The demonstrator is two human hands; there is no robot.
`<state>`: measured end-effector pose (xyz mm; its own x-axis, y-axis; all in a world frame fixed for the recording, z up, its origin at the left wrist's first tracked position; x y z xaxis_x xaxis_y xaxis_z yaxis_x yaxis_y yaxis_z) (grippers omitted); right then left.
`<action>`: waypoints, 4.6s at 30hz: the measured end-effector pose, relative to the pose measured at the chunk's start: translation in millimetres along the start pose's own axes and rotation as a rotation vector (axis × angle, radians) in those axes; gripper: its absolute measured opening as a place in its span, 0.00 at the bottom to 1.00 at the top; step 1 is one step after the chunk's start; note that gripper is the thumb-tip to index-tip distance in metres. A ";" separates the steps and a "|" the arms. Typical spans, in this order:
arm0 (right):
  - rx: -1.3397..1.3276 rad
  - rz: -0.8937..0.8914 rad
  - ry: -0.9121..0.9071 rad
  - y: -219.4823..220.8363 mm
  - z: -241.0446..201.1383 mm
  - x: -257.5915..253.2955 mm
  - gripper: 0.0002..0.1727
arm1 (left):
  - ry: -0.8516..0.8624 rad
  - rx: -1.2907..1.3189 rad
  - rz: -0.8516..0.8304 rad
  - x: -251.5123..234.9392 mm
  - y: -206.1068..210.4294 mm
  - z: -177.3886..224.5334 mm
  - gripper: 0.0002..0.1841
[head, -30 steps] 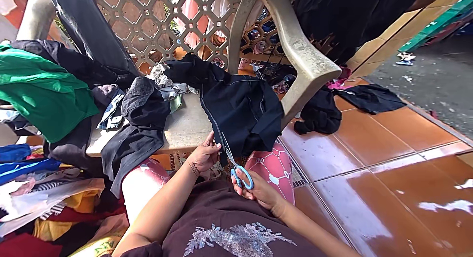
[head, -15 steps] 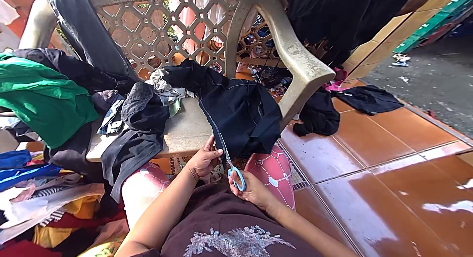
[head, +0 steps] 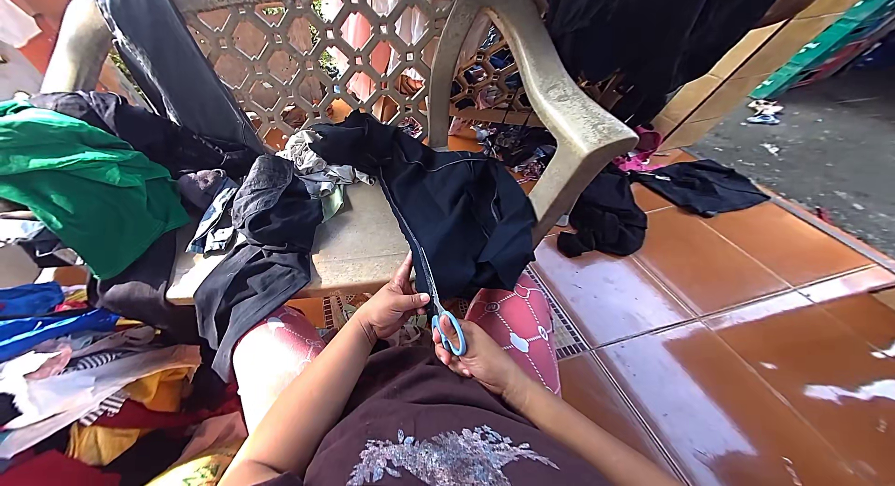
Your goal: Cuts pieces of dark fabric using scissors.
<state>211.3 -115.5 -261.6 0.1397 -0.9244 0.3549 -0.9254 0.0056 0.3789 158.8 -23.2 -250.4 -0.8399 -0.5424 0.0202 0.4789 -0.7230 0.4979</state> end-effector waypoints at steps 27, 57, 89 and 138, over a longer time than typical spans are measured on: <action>-0.086 0.047 0.075 -5.3 2.9 -5.2 0.23 | -0.070 -0.132 -0.058 10.5 14.1 -11.8 0.60; -0.021 0.018 0.021 -6.1 2.6 -5.2 0.20 | -0.062 0.104 0.236 -11.3 -18.7 -3.2 0.44; -0.013 0.015 0.074 -8.5 7.7 -7.4 0.19 | -0.150 -0.158 -0.018 7.2 -10.7 -12.3 0.58; -0.038 -0.043 0.026 0.8 1.8 -7.6 0.21 | -0.052 -0.051 0.172 -2.3 -24.8 6.7 0.50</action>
<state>208.9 -109.1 -265.6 0.1881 -0.9140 0.3594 -0.9043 -0.0185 0.4264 147.1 -1.1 -257.0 -0.7557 -0.6382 0.1472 0.6282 -0.6426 0.4387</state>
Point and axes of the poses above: each hand's wrist, its own x-axis away from the middle knuckle, its own y-axis out of the palm, z = x × y, the point moved 10 cm from there along -x, towards the middle knuckle, and after that the axes turned 3 degrees about -x, right-handed, at the moved point
